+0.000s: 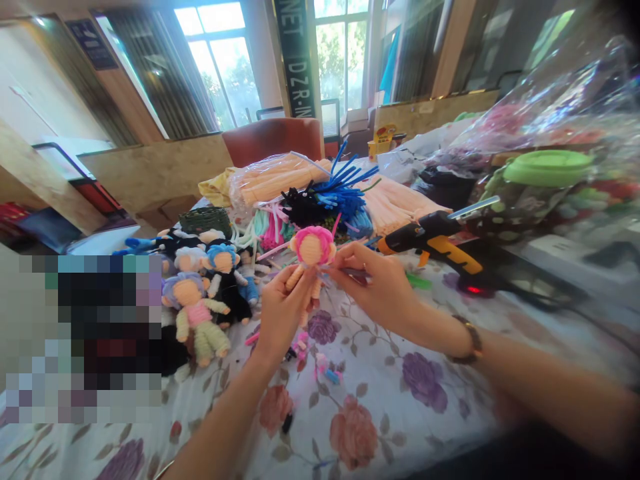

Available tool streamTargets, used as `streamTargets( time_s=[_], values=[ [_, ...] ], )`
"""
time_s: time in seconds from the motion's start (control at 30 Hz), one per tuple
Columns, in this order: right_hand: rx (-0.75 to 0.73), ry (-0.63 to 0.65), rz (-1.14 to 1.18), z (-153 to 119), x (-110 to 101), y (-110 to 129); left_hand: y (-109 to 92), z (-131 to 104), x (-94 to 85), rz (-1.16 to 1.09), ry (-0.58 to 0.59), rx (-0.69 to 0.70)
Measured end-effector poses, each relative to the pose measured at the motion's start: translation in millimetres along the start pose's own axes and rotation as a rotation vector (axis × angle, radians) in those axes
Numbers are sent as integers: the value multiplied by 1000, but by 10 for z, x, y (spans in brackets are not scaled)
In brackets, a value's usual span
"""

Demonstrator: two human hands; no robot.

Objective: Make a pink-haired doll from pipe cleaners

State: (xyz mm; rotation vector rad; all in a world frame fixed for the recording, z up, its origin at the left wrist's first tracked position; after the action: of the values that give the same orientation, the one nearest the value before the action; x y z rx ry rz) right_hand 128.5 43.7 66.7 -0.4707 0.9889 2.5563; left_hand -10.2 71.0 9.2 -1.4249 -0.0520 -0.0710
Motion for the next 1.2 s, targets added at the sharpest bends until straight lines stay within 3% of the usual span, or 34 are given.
streamTargets(
  time_s=[0.1, 0.27, 0.43, 0.63, 0.83, 0.93, 1.03, 1.1, 1.2],
  values=[
    [-39, 5, -45, -7, -13, 44, 6, -5, -16, 20, -14, -10],
    [-277, 73, -181, -69, 78, 214, -37, -20, -62, 59, -60, 23],
    [-338, 67, -226, -81, 100, 234, -118, -44, -73, 112, -98, 72],
    [-432, -29, -366, -61, 39, 214, 45, -1, -110, -107, -106, -38],
    [-641, -6, -368, -177, 63, 343, 119, 42, -222, -244, -201, -70],
    [-532, 110, -340, -175, 180, 256, 109, 44, -276, -293, -258, -55],
    [-205, 179, -250, -102, 268, -29, 136, 32, -281, -330, -273, -98],
    [15, 243, -72, -86, 359, -227, 156, 25, -260, -335, -255, -128],
    [207, 352, 364, -108, 559, -345, 154, 28, -223, -311, -209, -114]
  ],
)
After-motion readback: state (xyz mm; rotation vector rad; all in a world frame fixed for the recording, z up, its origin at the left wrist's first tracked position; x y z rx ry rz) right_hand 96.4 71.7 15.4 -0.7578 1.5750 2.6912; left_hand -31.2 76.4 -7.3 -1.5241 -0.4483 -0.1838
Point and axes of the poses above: each hand's wrist, its own z-axis towards the middle knuckle, its own x-axis out of the palm, y = z × x, the point moved 9 cm from there along z, towards the middle knuckle, and after that the axes turned 3 degrees about -x, right-handed, at the moved point
